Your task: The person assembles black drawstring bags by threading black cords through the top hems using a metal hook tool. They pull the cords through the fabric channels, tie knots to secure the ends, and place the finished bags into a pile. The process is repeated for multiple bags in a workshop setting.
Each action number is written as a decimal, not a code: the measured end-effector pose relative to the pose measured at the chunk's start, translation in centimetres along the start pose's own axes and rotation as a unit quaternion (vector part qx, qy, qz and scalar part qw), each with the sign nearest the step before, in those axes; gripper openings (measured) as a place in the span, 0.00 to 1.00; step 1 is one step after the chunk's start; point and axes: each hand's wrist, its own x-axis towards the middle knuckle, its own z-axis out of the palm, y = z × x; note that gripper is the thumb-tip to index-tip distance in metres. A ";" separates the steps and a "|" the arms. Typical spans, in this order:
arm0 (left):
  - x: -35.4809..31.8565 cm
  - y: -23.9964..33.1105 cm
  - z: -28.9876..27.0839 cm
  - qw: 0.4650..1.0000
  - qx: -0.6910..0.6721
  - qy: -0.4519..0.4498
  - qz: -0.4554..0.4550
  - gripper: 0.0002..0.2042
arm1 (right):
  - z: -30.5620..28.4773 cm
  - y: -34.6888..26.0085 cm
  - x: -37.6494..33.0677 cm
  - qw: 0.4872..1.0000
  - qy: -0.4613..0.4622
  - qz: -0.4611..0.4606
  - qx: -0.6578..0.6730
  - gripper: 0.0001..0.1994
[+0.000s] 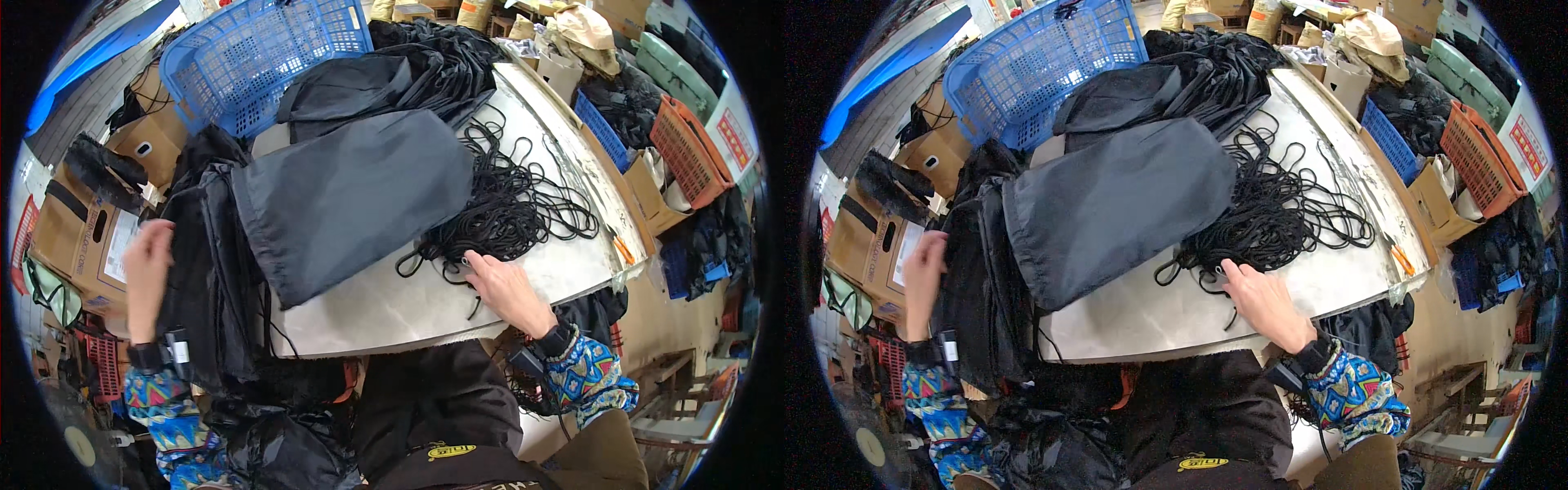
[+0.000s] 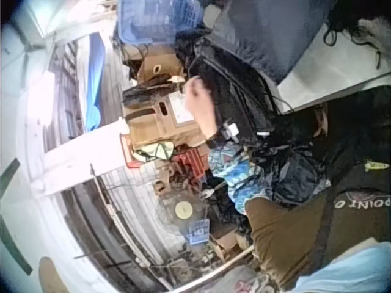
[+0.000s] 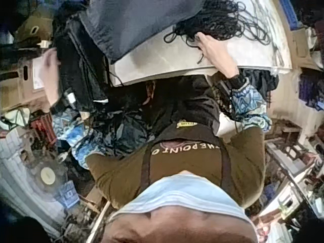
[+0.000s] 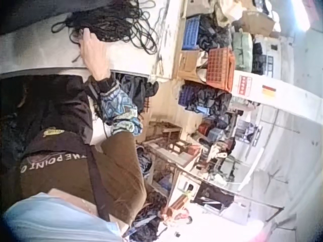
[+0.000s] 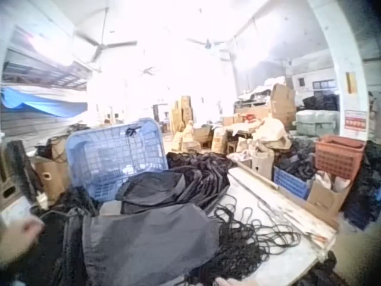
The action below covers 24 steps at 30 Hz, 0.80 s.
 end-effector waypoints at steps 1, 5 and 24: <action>-0.8 -2.5 1.2 0.976 0.156 0.018 0.150 0.09 | 0.0 -0.9 -0.1 1.000 -0.018 0.012 -0.004 0.08; -3.3 2.9 8.4 0.911 0.246 -0.125 0.306 0.31 | -1.7 -1.0 -1.6 0.996 -0.063 0.048 -0.030 0.07; -11.6 21.7 25.6 0.721 -0.572 -0.381 0.091 0.16 | -12.1 18.5 -13.2 0.871 0.143 0.297 -0.364 0.07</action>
